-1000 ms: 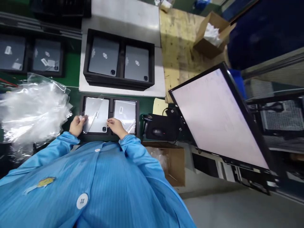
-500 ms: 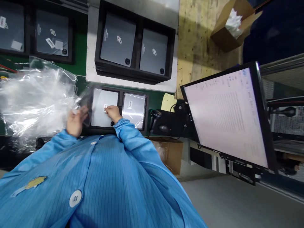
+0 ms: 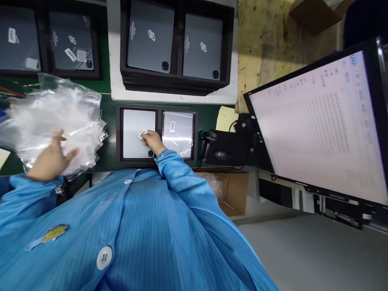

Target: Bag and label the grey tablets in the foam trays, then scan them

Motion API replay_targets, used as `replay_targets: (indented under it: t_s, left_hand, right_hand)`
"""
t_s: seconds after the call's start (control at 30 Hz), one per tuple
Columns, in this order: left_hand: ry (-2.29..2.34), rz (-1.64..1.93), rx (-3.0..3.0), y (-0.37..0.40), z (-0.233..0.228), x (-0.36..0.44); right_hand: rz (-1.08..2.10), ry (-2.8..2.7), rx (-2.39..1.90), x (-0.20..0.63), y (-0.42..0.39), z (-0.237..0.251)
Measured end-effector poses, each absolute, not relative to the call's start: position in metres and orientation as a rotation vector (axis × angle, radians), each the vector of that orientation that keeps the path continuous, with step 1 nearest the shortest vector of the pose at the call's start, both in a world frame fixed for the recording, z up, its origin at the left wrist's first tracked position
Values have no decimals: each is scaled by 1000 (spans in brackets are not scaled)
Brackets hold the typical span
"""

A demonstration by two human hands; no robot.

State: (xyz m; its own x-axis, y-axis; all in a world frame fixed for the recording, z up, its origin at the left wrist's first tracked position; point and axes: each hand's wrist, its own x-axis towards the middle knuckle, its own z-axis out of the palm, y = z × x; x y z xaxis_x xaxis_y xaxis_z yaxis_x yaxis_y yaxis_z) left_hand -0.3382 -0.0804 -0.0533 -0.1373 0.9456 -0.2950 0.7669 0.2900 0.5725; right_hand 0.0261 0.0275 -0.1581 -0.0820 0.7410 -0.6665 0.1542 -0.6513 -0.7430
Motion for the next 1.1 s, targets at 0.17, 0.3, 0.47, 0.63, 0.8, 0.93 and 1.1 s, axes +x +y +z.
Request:
replay_targets:
  t_s: [0.17, 0.3, 0.47, 0.63, 0.8, 0.93, 1.1]
  left_hand:
    - [2000, 144, 1675, -69, -54, -293]
    - [1589, 225, 2060, -54, -48, -204]
    - [1133, -48, 2253, -14, -107, -97]
    - [879, 16, 2497, 17, -159, -80]
    - [828, 189, 2611, 29, -169, -78]
    - [823, 384, 2619, 38, -157, -81]
    - [905, 659, 2502, 39, -131, -123]
  right_hand:
    - [1615, -1026, -1790, 42, 13, -150]
    - [1523, -903, -1846, 55, 3, -140]
    - [1343, -830, -1878, 75, 1, -126]
    - [1273, -837, -1916, 98, -4, -116]
    - [1269, -838, -2010, 111, -6, -117]
    - [1274, -909, -2103, 111, 0, -122]
    - [1461, -1188, -1989, 77, 10, -133]
